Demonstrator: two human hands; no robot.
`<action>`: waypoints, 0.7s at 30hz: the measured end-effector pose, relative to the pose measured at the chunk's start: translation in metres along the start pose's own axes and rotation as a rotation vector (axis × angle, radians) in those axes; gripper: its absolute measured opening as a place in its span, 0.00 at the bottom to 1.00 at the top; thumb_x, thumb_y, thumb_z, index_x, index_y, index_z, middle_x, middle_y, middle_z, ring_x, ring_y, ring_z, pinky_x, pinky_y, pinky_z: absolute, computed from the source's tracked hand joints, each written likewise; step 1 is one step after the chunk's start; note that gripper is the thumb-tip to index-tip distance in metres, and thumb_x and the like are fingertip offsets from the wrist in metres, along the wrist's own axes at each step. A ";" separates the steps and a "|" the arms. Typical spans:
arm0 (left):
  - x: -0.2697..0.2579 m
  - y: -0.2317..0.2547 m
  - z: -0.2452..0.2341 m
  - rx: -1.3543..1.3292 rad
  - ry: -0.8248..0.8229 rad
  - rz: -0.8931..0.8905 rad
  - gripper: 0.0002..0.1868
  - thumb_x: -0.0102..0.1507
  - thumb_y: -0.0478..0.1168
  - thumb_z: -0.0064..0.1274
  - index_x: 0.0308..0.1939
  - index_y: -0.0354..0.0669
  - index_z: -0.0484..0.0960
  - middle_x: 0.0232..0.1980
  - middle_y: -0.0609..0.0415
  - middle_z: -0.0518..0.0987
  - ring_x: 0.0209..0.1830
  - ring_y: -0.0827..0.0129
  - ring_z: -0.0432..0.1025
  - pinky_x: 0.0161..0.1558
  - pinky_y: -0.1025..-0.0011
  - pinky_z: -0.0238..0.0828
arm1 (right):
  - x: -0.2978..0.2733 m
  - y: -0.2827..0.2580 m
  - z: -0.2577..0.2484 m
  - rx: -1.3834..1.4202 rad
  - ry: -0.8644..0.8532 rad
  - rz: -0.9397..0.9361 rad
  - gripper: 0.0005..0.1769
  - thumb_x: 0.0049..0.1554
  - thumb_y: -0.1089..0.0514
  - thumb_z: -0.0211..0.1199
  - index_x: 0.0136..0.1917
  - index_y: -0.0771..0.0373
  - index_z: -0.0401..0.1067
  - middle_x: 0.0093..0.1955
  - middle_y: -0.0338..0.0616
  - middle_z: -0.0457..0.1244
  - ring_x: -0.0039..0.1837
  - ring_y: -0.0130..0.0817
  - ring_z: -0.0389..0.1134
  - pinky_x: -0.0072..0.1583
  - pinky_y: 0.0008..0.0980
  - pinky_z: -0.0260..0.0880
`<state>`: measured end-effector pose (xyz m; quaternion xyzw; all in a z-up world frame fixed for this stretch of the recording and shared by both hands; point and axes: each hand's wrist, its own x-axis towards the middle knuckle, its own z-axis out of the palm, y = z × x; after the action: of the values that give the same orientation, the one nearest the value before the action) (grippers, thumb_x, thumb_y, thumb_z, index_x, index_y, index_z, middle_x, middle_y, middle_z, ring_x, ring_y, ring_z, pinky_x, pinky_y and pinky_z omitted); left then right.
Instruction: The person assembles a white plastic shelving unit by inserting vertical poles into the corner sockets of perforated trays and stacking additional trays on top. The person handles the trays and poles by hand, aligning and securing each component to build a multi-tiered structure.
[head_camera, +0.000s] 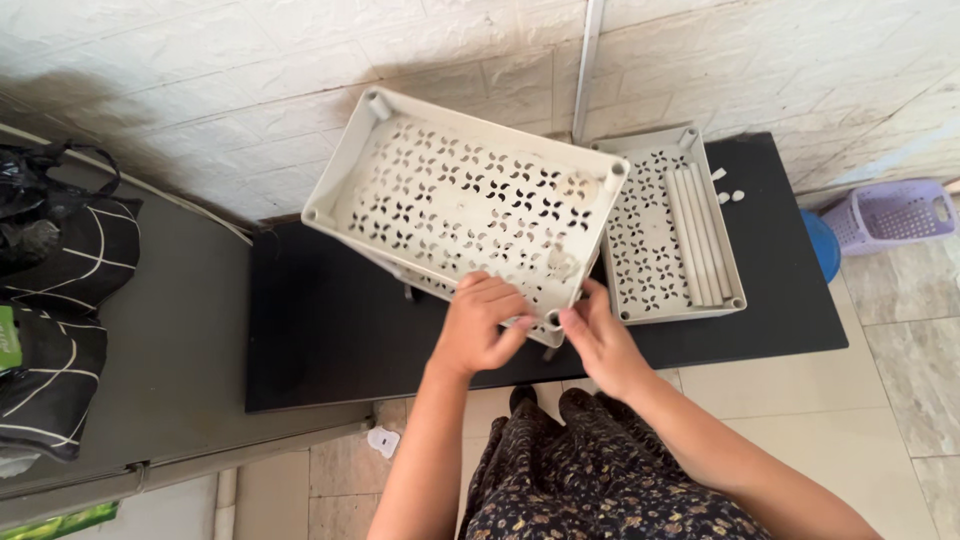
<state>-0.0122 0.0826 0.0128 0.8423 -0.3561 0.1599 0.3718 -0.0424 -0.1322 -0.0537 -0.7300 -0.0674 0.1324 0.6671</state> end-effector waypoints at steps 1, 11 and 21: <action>-0.004 -0.003 -0.005 -0.011 -0.007 -0.023 0.05 0.55 0.41 0.55 0.27 0.45 0.79 0.30 0.55 0.77 0.33 0.60 0.72 0.48 0.63 0.61 | -0.004 0.001 0.003 0.086 -0.040 -0.059 0.39 0.66 0.38 0.44 0.75 0.70 0.41 0.61 0.56 0.64 0.61 0.46 0.68 0.61 0.39 0.71; -0.004 0.022 -0.010 0.099 0.128 -0.358 0.09 0.61 0.44 0.56 0.34 0.42 0.84 0.36 0.52 0.82 0.41 0.57 0.74 0.52 0.61 0.63 | 0.007 -0.007 -0.038 -0.487 0.298 -0.050 0.03 0.61 0.59 0.62 0.49 0.60 0.71 0.45 0.43 0.69 0.42 0.31 0.68 0.45 0.30 0.71; 0.012 0.065 0.032 0.391 -0.128 -0.299 0.25 0.60 0.32 0.55 0.63 0.46 0.77 0.49 0.57 0.80 0.51 0.64 0.74 0.59 0.59 0.61 | 0.071 0.021 -0.089 -0.400 0.244 -0.019 0.18 0.58 0.61 0.66 0.61 0.62 0.73 0.54 0.45 0.70 0.49 0.34 0.70 0.50 0.33 0.70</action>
<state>-0.0500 0.0228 0.0308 0.9499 -0.2128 0.1153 0.1980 0.0495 -0.1996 -0.0749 -0.8576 -0.0180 0.0209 0.5136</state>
